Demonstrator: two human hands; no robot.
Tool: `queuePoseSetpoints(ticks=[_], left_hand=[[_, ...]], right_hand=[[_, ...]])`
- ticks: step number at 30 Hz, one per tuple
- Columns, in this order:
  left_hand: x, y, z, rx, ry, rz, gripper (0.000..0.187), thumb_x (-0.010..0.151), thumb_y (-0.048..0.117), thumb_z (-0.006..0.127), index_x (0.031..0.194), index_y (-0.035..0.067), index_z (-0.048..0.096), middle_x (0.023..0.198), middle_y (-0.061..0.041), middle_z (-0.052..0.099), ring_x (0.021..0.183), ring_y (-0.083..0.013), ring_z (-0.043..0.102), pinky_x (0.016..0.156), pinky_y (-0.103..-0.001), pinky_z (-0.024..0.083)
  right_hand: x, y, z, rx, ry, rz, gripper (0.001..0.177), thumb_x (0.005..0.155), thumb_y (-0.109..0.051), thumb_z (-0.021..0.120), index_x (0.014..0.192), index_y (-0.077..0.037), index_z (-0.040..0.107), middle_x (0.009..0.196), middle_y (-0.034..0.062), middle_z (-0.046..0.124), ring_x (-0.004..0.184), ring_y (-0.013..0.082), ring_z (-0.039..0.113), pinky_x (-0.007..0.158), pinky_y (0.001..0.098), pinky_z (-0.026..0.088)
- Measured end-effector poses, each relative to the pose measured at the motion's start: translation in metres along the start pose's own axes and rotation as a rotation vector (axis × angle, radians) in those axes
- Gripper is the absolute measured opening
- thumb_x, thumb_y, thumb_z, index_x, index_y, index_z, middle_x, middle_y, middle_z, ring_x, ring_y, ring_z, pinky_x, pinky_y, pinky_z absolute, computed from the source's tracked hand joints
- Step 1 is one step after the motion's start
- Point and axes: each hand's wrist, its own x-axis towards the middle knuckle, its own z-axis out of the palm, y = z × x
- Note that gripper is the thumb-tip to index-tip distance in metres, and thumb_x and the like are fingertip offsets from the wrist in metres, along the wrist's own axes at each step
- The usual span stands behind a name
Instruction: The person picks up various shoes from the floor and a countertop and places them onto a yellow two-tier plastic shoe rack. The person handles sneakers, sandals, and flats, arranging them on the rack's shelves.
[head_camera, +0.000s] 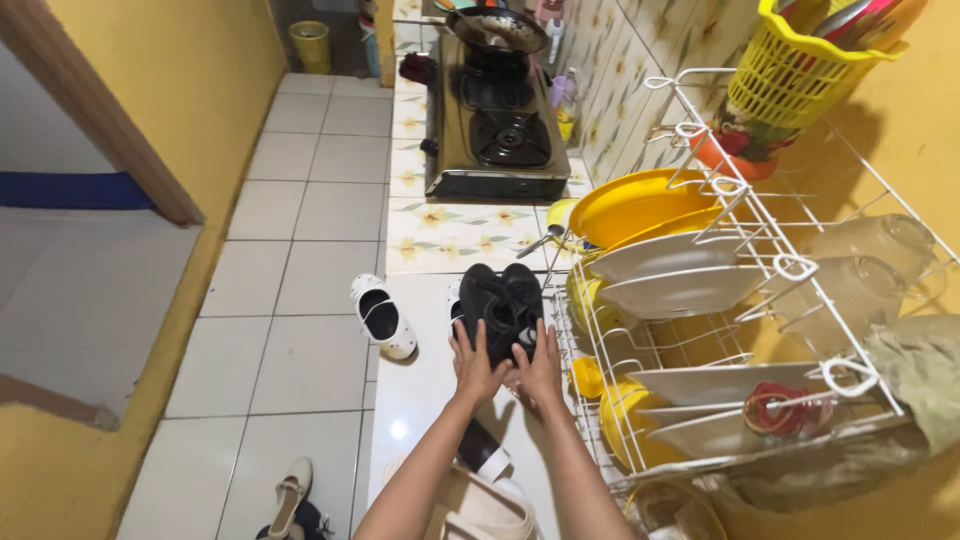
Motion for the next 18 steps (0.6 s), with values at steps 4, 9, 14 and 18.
queuePoseSetpoints(ticks=[4,9,14,18], left_hand=[[0.042,-0.012,0.029,-0.191,0.097,-0.094,0.1,0.091,0.051,0.07,0.165,0.016,0.012,0.168,-0.029,-0.007,0.152,-0.0557,0.004,0.124,-0.057,0.016],[0.065,-0.015,0.038,-0.343,0.083,-0.255,0.104,0.09,0.06,0.065,0.164,0.012,0.009,0.168,-0.029,0.003,0.155,-0.046,0.011,0.125,-0.047,0.019],[0.077,-0.012,0.043,-0.335,0.054,-0.346,0.108,0.087,0.065,0.064,0.164,0.012,0.011,0.168,-0.029,0.01,0.155,-0.0433,0.018,0.124,-0.044,0.023],[0.081,-0.012,0.039,-0.377,0.054,-0.416,0.111,0.084,0.067,0.066,0.164,0.011,0.013,0.167,-0.029,0.013,0.153,-0.044,0.023,0.123,-0.045,0.026]], right_hand=[[0.023,0.017,0.009,0.055,0.042,0.078,0.083,0.1,-0.046,0.057,0.16,-0.001,0.023,0.158,0.0304,0.036,0.148,0.0423,0.034,0.12,0.0436,0.031],[0.044,0.025,0.016,0.089,-0.024,0.288,0.083,0.1,-0.05,0.055,0.158,0.0,0.023,0.15,0.0317,0.045,0.139,0.044,0.046,0.115,0.043,0.037],[0.052,0.031,0.023,0.152,-0.079,0.415,0.078,0.098,-0.049,0.056,0.16,-0.008,0.028,0.149,0.0288,0.05,0.138,0.0422,0.05,0.115,0.0426,0.039],[0.055,0.034,0.028,0.142,-0.051,0.429,0.075,0.097,-0.043,0.064,0.159,-0.015,0.033,0.142,0.0266,0.059,0.13,0.0396,0.06,0.109,0.0422,0.047]])
